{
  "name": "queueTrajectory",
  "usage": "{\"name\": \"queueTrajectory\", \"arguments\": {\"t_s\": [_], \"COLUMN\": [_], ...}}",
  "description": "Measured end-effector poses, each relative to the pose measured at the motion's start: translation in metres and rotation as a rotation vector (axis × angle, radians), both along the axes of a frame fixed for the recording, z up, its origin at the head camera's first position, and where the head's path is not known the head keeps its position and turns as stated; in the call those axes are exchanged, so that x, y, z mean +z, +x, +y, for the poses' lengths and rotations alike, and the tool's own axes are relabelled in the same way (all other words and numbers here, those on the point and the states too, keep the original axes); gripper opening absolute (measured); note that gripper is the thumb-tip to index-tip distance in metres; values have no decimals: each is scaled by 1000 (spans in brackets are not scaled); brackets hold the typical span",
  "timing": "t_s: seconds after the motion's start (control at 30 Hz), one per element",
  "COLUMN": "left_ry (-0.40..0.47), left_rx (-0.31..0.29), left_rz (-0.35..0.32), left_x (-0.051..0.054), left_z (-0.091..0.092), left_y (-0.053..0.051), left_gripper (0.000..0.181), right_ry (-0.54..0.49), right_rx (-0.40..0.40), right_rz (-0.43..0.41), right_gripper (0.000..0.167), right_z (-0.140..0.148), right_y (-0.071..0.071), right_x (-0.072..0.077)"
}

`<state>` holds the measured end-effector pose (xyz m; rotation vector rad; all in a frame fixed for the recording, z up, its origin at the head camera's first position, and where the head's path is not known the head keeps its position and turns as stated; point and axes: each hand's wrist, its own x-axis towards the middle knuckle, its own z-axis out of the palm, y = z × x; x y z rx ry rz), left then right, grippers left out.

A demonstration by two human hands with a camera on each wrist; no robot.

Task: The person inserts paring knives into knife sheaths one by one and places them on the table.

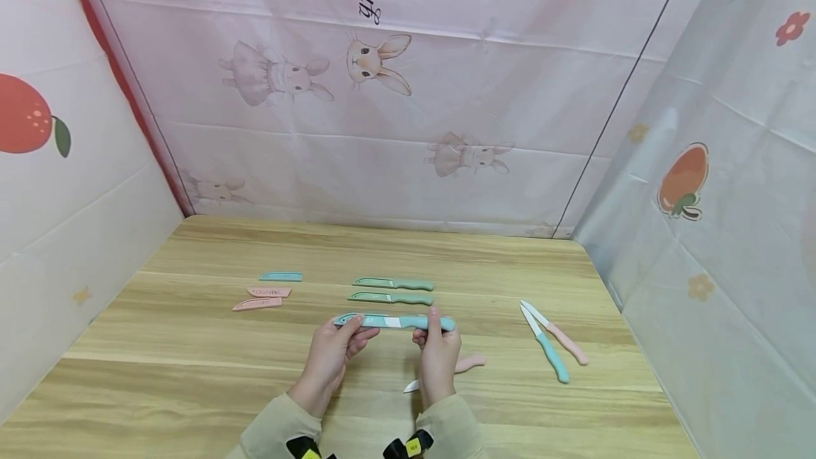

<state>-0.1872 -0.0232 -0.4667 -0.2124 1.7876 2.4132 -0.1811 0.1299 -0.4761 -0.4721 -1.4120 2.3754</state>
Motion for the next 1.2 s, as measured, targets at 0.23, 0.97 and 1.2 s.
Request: {"name": "queueTrajectory", "arguments": {"t_s": [0.23,0.97,1.2], "left_ry": [6,12,2], "left_rx": [3,-25,-41], "left_rz": [-4,5,1], "left_x": [-1,3,2], "left_z": [1,1,1], "left_y": [0,-1,-3], "left_gripper": [31,29,28], "right_ry": [1,3,-5], "right_rx": [13,3,-2], "right_rz": [-9,-47,-54], "right_gripper": [26,26,26], "right_z": [-1,-2,-3], "right_y": [1,2,3], "right_x": [1,4,5]}}
